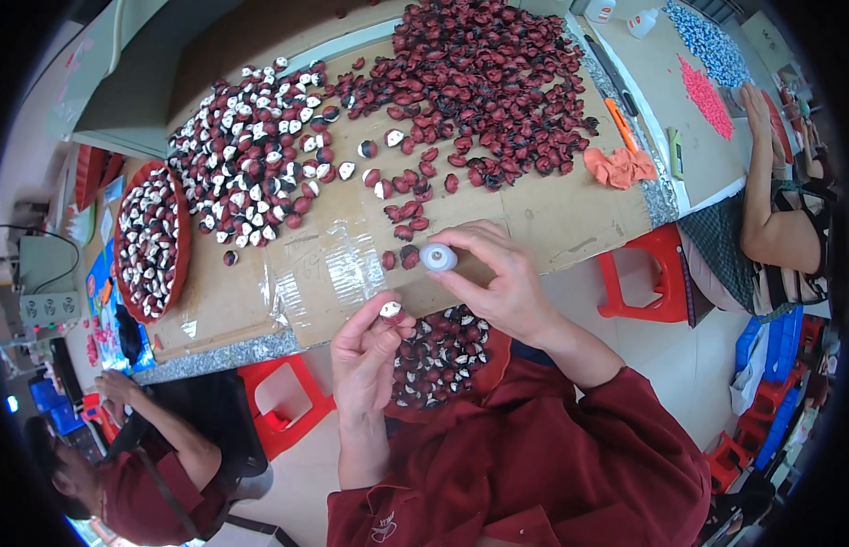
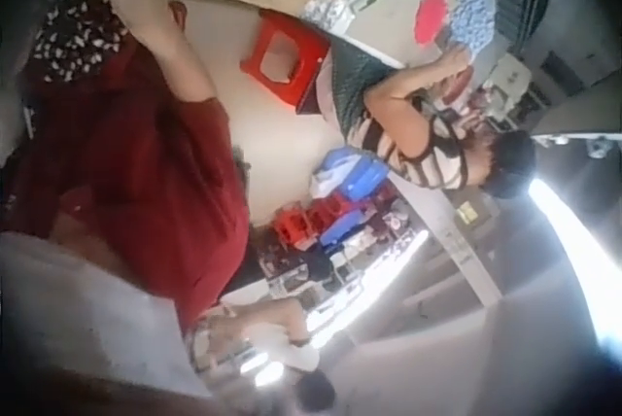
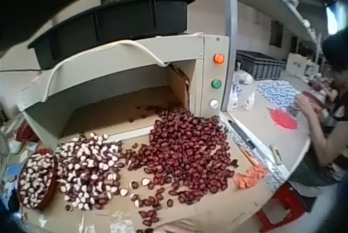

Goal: The person applies glue to small toy components by hand using a glue bottle, preparing them for assembly.

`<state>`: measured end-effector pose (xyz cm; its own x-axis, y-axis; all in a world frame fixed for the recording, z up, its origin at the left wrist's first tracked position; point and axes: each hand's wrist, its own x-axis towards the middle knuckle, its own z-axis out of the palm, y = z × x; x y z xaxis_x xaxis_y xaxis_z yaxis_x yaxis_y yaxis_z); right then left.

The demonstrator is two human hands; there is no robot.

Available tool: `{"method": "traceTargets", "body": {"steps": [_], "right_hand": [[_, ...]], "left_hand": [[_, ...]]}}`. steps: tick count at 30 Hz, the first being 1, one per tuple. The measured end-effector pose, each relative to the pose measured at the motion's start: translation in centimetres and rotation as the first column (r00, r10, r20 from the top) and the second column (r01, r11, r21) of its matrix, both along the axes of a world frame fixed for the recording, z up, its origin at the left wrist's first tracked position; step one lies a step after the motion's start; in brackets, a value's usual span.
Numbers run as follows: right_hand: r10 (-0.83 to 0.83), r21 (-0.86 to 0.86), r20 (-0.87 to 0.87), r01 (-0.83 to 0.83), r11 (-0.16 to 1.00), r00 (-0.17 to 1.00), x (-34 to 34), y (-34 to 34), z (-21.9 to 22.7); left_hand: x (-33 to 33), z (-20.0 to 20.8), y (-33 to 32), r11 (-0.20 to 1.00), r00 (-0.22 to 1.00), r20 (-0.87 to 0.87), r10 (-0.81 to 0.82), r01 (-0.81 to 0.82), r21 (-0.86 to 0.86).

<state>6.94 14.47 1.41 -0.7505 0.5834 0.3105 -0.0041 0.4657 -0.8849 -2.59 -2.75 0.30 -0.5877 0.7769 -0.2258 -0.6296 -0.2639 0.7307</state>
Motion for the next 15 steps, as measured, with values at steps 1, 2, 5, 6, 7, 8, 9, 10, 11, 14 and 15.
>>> {"method": "traceTargets", "body": {"steps": [1, 2, 5, 6, 7, 8, 9, 10, 11, 14, 15], "right_hand": [[-0.003, 0.003, 0.002, 0.003, 1.000, 1.000, 0.2, 0.0, 0.3], [0.016, -0.084, 0.017, -0.014, 0.996, 1.000, 0.5, 0.2, 0.8], [-0.058, 0.005, 0.032, 0.058, 0.998, 0.998, 0.7, 1.8, 0.3], [-0.151, 0.181, 0.020, 0.145, 0.973, 0.988, 0.4, 2.8, 0.2], [-0.157, 0.185, 0.022, 0.151, 0.971, 0.987, -0.1, 3.5, 0.5], [-0.250, 0.394, 0.033, 0.217, 0.893, 0.968, -0.9, 4.1, 0.9], [-0.335, 0.582, 0.021, 0.261, 0.770, 0.942, -1.8, 4.5, 1.1], [-0.317, 0.575, -0.003, 0.262, 0.775, 0.948, -2.5, 4.6, 0.9], [-0.318, 0.575, -0.003, 0.262, 0.775, 0.948, -2.4, 4.7, 0.9], [-0.251, 0.571, 0.052, 0.177, 0.802, 0.967, -1.9, 4.3, 1.4], [-0.225, 0.284, 0.061, 0.199, 0.938, 0.972, -1.3, 3.5, 2.1]], "left_hand": [[0.1, -0.2, -0.2, 1.000, 0.999, -0.049, 0.008, -0.009, -0.020], [0.2, -0.3, -0.1, 1.000, 0.999, -0.047, 0.005, -0.006, -0.017], [0.4, -0.4, -0.2, 1.000, 1.000, 0.003, -0.021, 0.021, -0.012], [0.5, -0.3, -0.2, 0.999, 0.999, 0.016, -0.028, 0.028, -0.018], [0.6, -0.2, 0.0, 0.999, 0.999, 0.029, -0.045, 0.046, -0.019], [0.7, 0.0, 0.2, 0.999, 0.998, 0.032, -0.051, 0.052, -0.016], [0.7, 0.1, 0.3, 0.998, 0.998, 0.030, -0.054, 0.054, -0.013], [0.8, 0.2, 0.4, 0.998, 0.998, 0.029, -0.056, 0.056, -0.010], [0.9, 0.3, 0.5, 0.998, 0.998, 0.029, -0.057, 0.057, -0.010], [1.0, 0.7, 0.6, 0.999, 0.998, 0.029, -0.049, 0.050, -0.019], [1.1, 0.5, 0.4, 0.998, 0.998, 0.019, -0.058, 0.059, -0.027]]}}
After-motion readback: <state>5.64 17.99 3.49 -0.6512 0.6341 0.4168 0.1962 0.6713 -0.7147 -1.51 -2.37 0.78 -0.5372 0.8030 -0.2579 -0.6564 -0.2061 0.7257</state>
